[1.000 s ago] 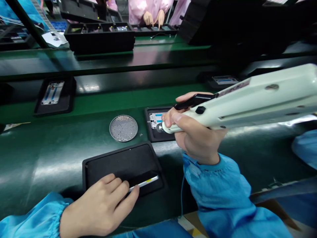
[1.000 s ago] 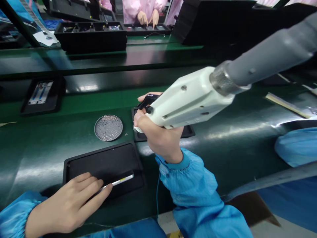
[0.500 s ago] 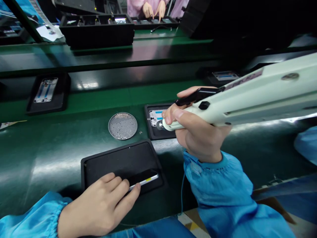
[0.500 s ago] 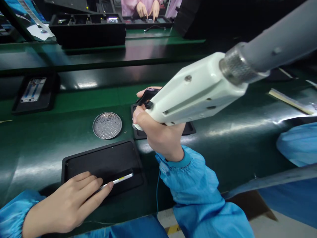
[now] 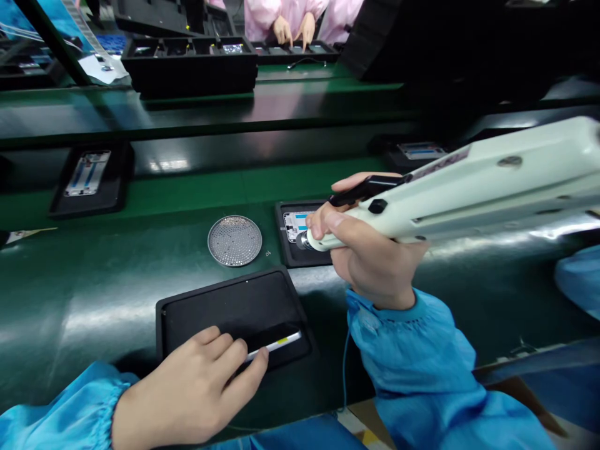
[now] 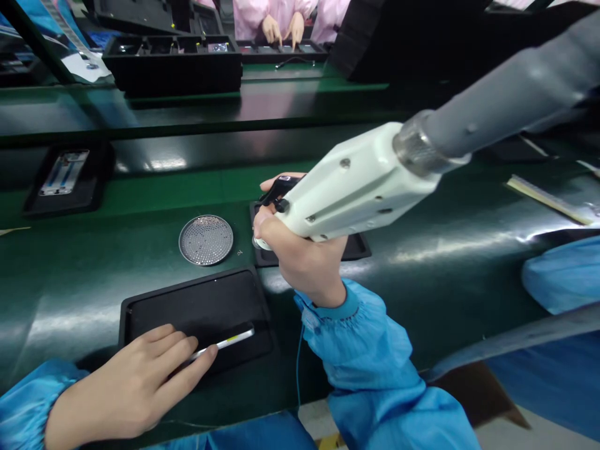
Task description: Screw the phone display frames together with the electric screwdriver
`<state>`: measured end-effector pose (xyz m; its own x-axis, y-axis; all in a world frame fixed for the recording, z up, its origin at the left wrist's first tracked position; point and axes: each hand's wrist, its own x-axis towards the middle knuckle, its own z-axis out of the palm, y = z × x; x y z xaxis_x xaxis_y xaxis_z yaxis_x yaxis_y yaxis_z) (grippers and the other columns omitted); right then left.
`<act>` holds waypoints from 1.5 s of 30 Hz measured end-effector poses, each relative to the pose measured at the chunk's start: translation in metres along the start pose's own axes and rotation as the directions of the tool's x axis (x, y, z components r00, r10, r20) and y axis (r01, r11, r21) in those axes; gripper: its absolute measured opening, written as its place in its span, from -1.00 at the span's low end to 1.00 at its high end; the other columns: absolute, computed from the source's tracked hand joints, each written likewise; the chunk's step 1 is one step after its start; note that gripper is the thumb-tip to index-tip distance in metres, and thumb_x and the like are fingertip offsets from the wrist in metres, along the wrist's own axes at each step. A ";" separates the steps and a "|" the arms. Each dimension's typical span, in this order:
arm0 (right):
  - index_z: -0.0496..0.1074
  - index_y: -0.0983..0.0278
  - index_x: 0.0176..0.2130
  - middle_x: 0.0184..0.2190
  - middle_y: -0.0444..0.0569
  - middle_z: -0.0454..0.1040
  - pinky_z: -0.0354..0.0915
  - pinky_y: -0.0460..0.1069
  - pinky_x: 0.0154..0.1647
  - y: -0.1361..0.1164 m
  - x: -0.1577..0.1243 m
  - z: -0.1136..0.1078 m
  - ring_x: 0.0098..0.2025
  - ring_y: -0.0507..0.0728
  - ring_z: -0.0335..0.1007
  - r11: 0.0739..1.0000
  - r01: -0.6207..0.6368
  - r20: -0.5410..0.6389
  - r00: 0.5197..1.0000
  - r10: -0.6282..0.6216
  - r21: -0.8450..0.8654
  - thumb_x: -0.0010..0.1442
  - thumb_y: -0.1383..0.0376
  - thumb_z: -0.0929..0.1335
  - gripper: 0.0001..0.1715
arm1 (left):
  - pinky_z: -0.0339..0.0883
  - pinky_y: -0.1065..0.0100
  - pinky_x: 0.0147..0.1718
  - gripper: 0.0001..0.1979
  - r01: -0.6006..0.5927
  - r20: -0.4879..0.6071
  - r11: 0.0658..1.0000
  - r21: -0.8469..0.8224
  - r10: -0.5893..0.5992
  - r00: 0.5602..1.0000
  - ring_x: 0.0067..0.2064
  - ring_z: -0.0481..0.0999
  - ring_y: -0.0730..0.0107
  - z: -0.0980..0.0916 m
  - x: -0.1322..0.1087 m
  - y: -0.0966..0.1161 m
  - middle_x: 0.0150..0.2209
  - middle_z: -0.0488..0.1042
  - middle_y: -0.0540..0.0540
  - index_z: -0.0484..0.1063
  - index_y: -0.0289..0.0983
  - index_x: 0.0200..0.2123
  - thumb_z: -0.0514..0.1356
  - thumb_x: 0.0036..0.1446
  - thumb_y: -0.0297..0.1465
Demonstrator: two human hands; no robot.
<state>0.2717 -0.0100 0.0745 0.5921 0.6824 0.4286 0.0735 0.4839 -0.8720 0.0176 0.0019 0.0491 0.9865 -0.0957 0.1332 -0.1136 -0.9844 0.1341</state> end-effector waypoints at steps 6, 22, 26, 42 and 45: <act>0.41 0.22 -0.25 -0.59 -0.25 0.33 0.28 0.02 -0.53 0.000 0.000 0.000 -0.58 0.01 0.32 1.000 0.005 0.015 1.000 -0.005 -0.024 0.00 0.45 0.37 -0.74 | 0.42 0.15 -0.42 -0.45 0.069 0.189 0.997 0.025 -0.072 0.979 -0.42 0.43 0.19 -0.004 0.007 0.001 -0.33 0.41 -0.14 0.16 -0.40 0.26 -0.03 0.18 -0.64; 0.43 0.21 -0.26 -0.59 -0.26 0.36 0.30 0.03 -0.51 0.000 -0.001 0.000 -0.59 0.03 0.34 1.000 -0.011 0.004 1.000 0.011 0.004 0.02 0.46 0.40 -0.76 | 0.44 0.36 -0.36 -0.63 0.181 0.072 0.940 -0.290 -0.167 0.983 -0.33 0.48 0.35 0.006 0.003 -0.034 -0.25 0.46 -0.12 0.31 -0.30 0.16 -0.03 0.33 -0.50; 0.41 0.22 -0.25 -0.60 -0.26 0.37 0.32 0.05 -0.47 0.000 0.000 -0.001 -0.58 0.02 0.34 1.000 -0.017 -0.009 1.000 0.017 -0.010 0.02 0.46 0.40 -0.75 | 0.42 0.16 -0.30 -0.72 0.351 -0.044 0.931 -0.097 -0.356 0.933 -0.26 0.46 0.18 0.027 0.001 -0.053 -0.24 0.45 -0.25 0.47 -0.38 -0.12 -0.03 0.39 -0.42; 0.39 0.21 -0.28 -0.64 -0.29 0.35 0.29 0.04 -0.49 0.002 0.005 -0.004 -0.60 0.02 0.33 1.000 -0.017 -0.013 1.000 0.017 -0.021 -0.05 0.42 0.41 -0.73 | 0.40 -0.05 -0.15 -0.34 0.436 -0.003 0.892 -0.124 -0.439 0.898 -0.08 0.42 -0.02 0.053 -0.008 -0.061 -0.01 0.42 -0.34 0.25 -0.35 0.25 0.13 0.26 -0.02; 0.38 0.19 -0.27 -0.65 -0.30 0.35 0.33 0.06 -0.42 0.002 0.004 -0.003 -0.59 0.02 0.33 0.999 -0.018 -0.001 1.000 0.018 -0.038 -0.03 0.42 0.40 -0.73 | 0.43 0.02 -0.11 -0.46 0.420 -0.001 0.892 -0.168 -0.427 0.904 -0.06 0.43 0.06 0.054 -0.011 -0.069 0.00 0.42 -0.29 0.23 -0.32 0.25 0.11 0.32 -0.14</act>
<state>0.2768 -0.0086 0.0739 0.5939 0.6906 0.4127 0.0937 0.4501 -0.8880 0.0213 0.0627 -0.0141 0.9406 0.3334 0.0637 0.2936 -0.8933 0.3404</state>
